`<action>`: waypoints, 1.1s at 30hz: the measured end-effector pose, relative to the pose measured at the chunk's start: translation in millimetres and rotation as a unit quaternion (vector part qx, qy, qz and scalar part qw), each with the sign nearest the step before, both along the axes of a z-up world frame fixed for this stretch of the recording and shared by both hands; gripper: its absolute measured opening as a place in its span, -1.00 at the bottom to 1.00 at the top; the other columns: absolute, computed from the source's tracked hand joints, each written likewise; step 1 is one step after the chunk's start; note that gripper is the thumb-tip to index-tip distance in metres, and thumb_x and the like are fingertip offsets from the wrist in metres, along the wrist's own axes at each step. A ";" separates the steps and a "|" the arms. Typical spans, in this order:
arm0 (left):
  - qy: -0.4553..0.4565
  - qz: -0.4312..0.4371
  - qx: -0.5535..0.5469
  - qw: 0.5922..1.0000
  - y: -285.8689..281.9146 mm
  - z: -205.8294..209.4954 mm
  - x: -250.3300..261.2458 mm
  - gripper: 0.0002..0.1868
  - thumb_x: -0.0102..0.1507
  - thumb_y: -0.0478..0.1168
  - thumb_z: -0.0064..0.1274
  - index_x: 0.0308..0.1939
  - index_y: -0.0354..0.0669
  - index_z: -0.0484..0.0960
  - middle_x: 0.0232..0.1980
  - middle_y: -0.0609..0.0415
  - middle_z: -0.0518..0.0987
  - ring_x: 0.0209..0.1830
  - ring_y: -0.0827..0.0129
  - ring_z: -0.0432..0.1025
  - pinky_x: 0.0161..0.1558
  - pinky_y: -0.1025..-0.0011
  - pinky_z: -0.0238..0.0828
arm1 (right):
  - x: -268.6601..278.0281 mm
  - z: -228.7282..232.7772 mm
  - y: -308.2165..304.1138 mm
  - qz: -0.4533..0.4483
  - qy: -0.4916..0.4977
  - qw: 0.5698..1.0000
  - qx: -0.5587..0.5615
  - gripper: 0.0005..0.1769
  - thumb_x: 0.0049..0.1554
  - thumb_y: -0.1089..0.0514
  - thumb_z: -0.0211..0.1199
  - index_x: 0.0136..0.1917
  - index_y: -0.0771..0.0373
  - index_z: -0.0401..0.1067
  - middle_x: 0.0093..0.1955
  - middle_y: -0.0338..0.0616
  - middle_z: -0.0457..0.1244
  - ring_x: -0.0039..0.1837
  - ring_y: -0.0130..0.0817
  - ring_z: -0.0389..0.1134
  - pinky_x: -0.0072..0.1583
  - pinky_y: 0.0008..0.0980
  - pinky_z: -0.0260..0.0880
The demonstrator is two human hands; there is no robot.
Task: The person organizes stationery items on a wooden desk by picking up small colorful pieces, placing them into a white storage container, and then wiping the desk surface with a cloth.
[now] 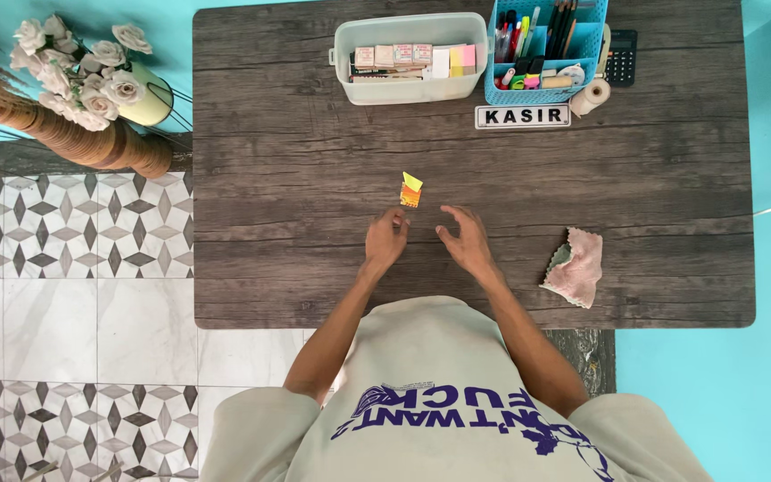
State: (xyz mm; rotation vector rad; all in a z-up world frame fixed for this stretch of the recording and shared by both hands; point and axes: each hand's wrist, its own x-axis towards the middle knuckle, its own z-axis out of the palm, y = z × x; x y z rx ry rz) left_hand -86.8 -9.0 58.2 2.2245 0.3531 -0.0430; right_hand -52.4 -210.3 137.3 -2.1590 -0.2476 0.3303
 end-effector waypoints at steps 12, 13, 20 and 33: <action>0.088 -0.011 0.180 0.980 -15.5 -49.4 51.6 -0.38 0.20 -0.02 0.24 0.25 -0.22 0.45 0.26 -0.15 0.42 0.28 -0.09 0.28 0.20 -0.05 0.29 | -5.2 -25.3 -14.3 -0.007 -0.028 1.000 -0.012 -0.52 0.15 0.11 0.35 0.32 0.23 0.44 0.36 0.04 0.29 0.43 -0.01 0.25 0.41 -0.09 0.26; 0.083 -0.006 0.186 0.979 -17.6 -48.5 54.8 -0.37 0.19 -0.01 0.25 0.24 -0.22 0.45 0.25 -0.15 0.42 0.29 -0.09 0.28 0.19 -0.05 0.30 | -5.6 -24.9 -15.0 -0.012 -0.016 1.000 -0.008 -0.52 0.14 0.12 0.35 0.32 0.23 0.44 0.37 0.06 0.28 0.43 0.00 0.24 0.38 -0.11 0.29; 0.091 0.022 0.219 0.971 -29.6 -34.1 64.1 -0.38 0.18 0.06 0.28 0.15 -0.23 0.46 0.16 -0.11 0.42 0.21 -0.04 0.31 0.13 -0.02 0.31 | -2.0 -11.7 -20.2 -0.035 0.049 0.998 -0.012 -0.52 0.15 0.11 0.32 0.33 0.23 0.41 0.40 0.10 0.23 0.40 0.01 0.22 0.25 -0.13 0.38; 0.125 0.014 0.206 0.970 -24.0 -33.9 59.6 -0.43 0.16 -0.05 0.27 0.15 -0.24 0.46 0.20 -0.14 0.42 0.23 -0.04 0.29 0.14 0.00 0.30 | 2.0 -11.6 -13.6 -0.031 0.055 0.998 -0.031 -0.55 0.15 0.11 0.34 0.30 0.19 0.45 0.32 0.07 0.27 0.32 -0.04 0.29 0.30 -0.10 0.33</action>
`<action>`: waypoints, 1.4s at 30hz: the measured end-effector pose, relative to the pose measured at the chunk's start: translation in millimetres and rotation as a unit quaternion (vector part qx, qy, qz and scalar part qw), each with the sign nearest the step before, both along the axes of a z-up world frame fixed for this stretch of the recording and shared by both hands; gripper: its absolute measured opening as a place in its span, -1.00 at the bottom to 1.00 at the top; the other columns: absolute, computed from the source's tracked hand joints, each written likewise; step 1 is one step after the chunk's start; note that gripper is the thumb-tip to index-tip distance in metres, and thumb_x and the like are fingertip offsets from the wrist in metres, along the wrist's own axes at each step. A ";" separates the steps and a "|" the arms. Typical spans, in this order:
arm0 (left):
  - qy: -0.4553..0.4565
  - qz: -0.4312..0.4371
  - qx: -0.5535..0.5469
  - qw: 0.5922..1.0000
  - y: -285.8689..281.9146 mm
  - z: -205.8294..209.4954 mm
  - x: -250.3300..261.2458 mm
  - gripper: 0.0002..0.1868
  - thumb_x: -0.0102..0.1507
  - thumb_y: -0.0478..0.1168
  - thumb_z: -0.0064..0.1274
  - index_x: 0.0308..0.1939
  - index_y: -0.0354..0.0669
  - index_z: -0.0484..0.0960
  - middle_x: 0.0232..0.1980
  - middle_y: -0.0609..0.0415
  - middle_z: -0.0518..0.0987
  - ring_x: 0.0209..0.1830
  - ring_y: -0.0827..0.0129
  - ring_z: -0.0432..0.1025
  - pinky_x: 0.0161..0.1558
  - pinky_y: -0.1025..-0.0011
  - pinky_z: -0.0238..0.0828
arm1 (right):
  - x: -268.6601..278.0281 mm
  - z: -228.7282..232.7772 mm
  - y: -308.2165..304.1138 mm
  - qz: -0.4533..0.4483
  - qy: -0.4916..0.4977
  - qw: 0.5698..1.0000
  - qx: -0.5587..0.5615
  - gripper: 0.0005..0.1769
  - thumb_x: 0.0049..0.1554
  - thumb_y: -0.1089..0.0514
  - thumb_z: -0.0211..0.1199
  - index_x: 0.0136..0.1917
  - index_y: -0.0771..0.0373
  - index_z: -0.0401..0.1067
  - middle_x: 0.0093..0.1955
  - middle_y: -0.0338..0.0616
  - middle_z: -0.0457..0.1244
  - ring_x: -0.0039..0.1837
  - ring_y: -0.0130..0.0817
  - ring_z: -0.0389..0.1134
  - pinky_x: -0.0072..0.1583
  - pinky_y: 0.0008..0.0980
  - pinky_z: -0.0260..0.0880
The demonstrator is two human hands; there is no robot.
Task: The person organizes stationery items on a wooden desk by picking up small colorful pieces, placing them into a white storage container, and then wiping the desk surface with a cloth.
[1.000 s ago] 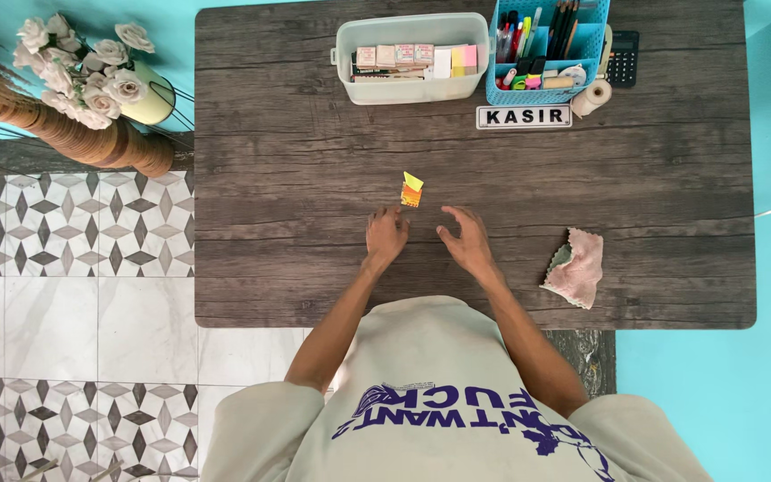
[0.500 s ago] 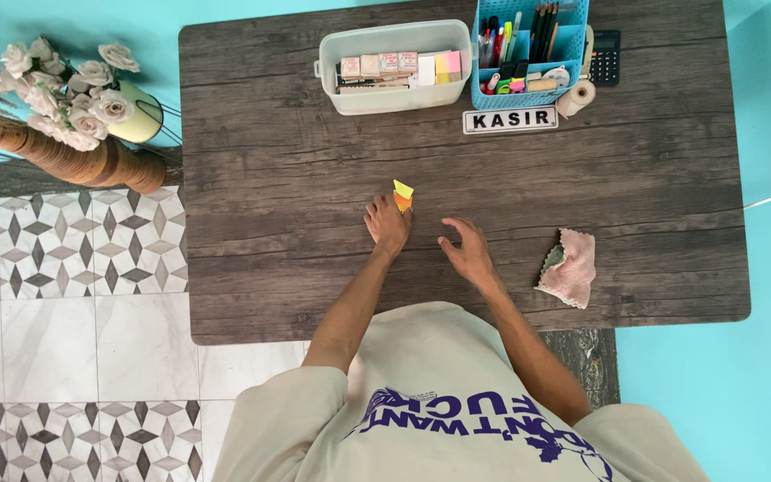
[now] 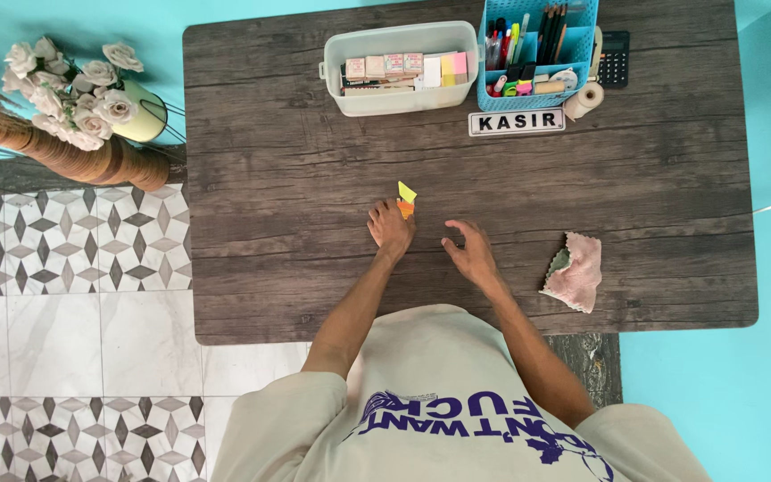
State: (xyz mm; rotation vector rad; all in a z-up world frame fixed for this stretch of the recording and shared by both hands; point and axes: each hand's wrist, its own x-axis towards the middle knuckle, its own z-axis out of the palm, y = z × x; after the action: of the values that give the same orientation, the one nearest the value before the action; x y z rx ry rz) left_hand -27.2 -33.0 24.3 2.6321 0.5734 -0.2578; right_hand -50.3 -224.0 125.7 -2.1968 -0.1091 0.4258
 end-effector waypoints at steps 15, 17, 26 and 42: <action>0.017 0.028 -0.067 0.997 10.6 -3.2 -17.4 -0.49 0.17 -0.15 0.26 0.17 -0.18 0.51 0.19 -0.15 0.50 0.22 -0.10 0.39 0.11 -0.01 0.43 | -8.9 -16.6 0.4 0.002 0.006 1.000 -0.009 -0.55 0.13 0.10 0.36 0.28 0.17 0.47 0.19 0.05 0.32 0.18 -0.09 0.34 0.12 -0.14 0.43; 0.004 0.050 -0.090 0.995 14.3 -19.4 -21.3 -0.60 0.20 -0.18 0.23 0.10 -0.15 0.57 0.13 -0.15 0.55 0.15 -0.12 0.45 0.06 -0.02 0.46 | -10.8 -17.7 1.5 -0.002 0.004 1.000 0.009 -0.55 0.12 0.10 0.36 0.28 0.18 0.46 0.25 0.05 0.32 0.20 -0.11 0.36 0.12 -0.17 0.45; 0.041 0.107 -0.471 0.874 33.6 -14.9 -25.2 -0.70 0.27 -0.29 0.19 0.05 -0.26 0.55 -0.19 0.10 0.64 -0.30 0.49 0.50 -0.30 0.46 0.47 | -14.2 9.8 12.8 0.035 -0.106 0.993 0.037 -0.52 0.07 0.22 0.41 0.28 0.18 0.47 0.27 -0.01 0.30 0.26 -0.07 0.33 0.21 -0.14 0.41; -0.020 0.072 -0.607 0.791 30.4 150.2 -39.3 -0.69 0.40 -0.13 0.02 0.15 -0.20 0.54 -0.29 0.22 0.54 -0.39 0.61 0.37 -0.36 0.58 0.34 | -3.2 74.7 36.8 0.036 -0.286 0.951 0.115 -0.78 0.21 0.30 0.34 0.14 0.24 0.58 0.13 -0.13 0.40 0.11 -0.29 0.36 0.12 -0.33 0.38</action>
State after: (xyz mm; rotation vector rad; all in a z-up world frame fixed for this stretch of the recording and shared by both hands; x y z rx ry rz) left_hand -66.4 -2.6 174.5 1.3230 0.3719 -0.3580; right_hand -53.5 -187.1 200.4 -2.0262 -0.5260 -0.1914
